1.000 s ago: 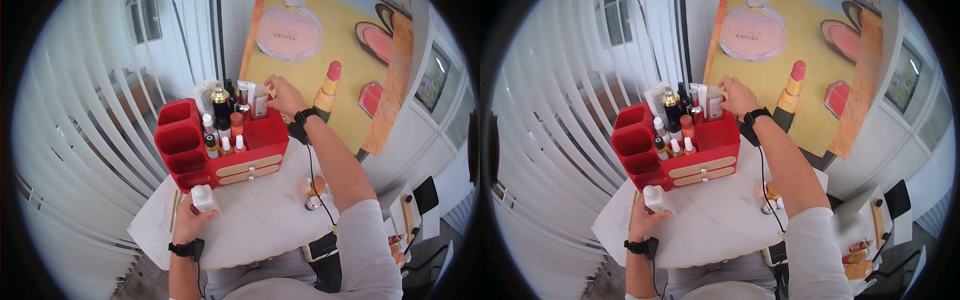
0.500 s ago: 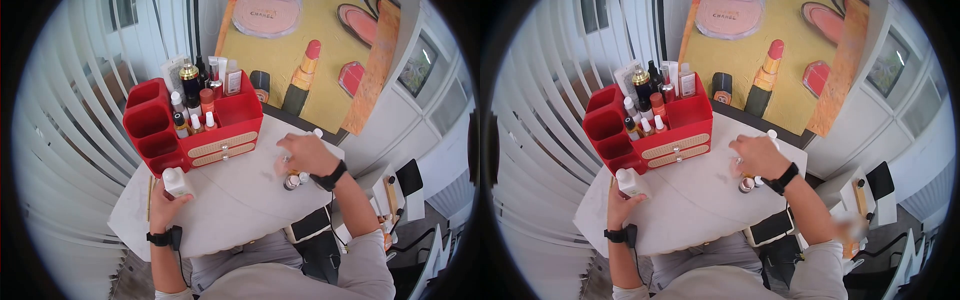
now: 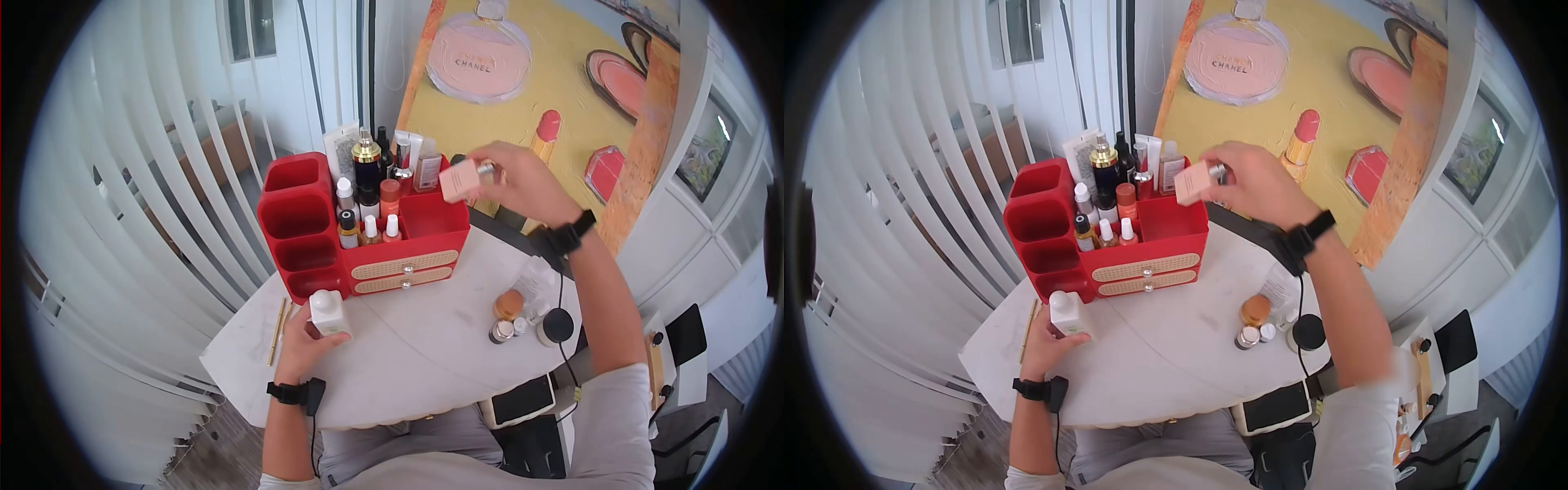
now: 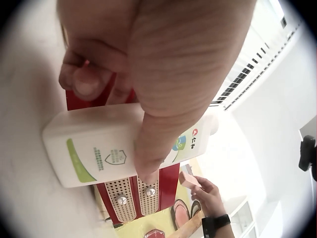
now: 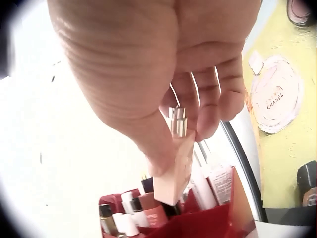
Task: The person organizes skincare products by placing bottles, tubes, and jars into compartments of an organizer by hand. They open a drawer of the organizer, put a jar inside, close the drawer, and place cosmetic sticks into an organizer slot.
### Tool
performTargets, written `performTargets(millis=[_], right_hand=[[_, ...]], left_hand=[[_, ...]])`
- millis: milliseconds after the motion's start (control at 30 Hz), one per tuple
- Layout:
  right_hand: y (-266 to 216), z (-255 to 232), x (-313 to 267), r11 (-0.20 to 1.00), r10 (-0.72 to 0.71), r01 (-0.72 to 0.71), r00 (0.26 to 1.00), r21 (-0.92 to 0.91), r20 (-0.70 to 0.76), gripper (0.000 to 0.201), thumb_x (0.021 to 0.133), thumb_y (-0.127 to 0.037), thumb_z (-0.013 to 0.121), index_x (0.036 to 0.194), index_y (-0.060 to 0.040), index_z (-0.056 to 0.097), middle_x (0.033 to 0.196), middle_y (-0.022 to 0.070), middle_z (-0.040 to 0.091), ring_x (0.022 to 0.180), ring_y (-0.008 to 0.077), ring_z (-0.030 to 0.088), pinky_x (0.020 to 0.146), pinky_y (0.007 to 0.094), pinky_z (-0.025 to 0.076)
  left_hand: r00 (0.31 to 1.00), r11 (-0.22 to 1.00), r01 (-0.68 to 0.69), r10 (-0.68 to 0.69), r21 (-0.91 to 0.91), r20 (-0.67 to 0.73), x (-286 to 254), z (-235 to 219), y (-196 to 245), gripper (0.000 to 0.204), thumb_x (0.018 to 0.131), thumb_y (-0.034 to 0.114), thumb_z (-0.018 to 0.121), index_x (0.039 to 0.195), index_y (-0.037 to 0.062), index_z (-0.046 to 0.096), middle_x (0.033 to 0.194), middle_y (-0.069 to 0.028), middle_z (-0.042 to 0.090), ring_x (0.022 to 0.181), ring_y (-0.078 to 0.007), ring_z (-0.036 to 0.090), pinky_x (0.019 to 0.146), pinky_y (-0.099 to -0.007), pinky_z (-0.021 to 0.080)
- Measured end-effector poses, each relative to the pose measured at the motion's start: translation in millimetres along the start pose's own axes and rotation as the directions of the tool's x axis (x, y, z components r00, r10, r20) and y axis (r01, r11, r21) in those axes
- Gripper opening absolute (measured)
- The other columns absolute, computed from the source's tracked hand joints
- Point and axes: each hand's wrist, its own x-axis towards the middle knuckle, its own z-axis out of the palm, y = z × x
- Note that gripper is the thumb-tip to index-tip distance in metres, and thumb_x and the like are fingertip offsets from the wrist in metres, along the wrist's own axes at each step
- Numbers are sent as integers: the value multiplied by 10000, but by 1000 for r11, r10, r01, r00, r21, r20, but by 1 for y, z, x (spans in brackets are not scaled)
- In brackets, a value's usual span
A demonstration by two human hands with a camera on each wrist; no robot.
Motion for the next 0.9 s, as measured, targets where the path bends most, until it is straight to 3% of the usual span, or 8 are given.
performTargets(millis=[67,100,167,267,367,600,767,900], right_hand=[[29,22,29,990,-128,125,990,-66,-51,431,812,-80,842,1213,19,716,1042,166,734,944,350,723,813,447,589],[39,32,41,989,-132,128,990,-67,-52,431,812,-80,842,1213,19,716,1042,166,734,944,350,723,813,447,589],[50,51,59,924,-156,150,988,-352,13,376,806,-2,786,1166,45,692,1042,209,729,983,417,712,850,476,586],[45,69,71,910,-112,134,991,-391,80,271,830,28,712,1098,36,668,1046,241,723,1017,453,700,859,493,582],[33,81,77,866,-44,102,991,-489,128,103,875,1,702,973,20,726,1020,262,737,986,436,737,853,514,607],[50,96,68,845,-130,176,984,-505,126,217,841,41,675,1049,-17,687,1015,198,705,1031,429,707,883,508,582],[1,66,15,869,-307,234,946,-435,-105,156,857,-43,718,1008,-52,679,978,115,668,968,382,691,825,477,580],[-23,50,-87,936,-111,217,929,-277,354,194,889,-118,717,1081,-98,707,1089,82,671,959,325,699,814,458,571]], left_hand=[[1000,1000,-1,1,3,-3,-1,1,4,759,772,21,950,1452,40,614,1231,-35,721,1064,-138,721,911,-310,605],[1000,1000,2,-2,0,-2,-2,1,5,760,773,14,947,1455,41,613,1233,-36,722,1071,-140,723,916,-311,607],[1000,1000,12,-12,20,-4,-3,-1,4,764,774,12,947,1459,42,610,1235,-37,722,1072,-142,723,918,-312,609],[1000,1000,13,-13,11,-8,-3,0,2,769,773,16,951,1461,43,609,1233,-38,723,1069,-142,725,916,-313,611],[1000,1000,-5,5,-6,-15,-4,-1,0,760,772,21,956,1450,41,614,1223,-39,727,1058,-141,727,909,-312,612],[1000,1000,25,-25,-15,-10,-4,-1,-5,717,788,2,940,1424,31,611,1209,-39,731,1068,-134,720,911,-307,605],[1000,1000,17,-17,-19,4,-3,-1,-13,705,774,32,956,1391,39,615,1183,-26,736,1051,-121,713,864,-289,593],[998,996,-41,44,82,-35,-3,-2,-12,688,779,92,963,1378,45,627,1151,-9,738,986,-107,699,779,-259,554]])
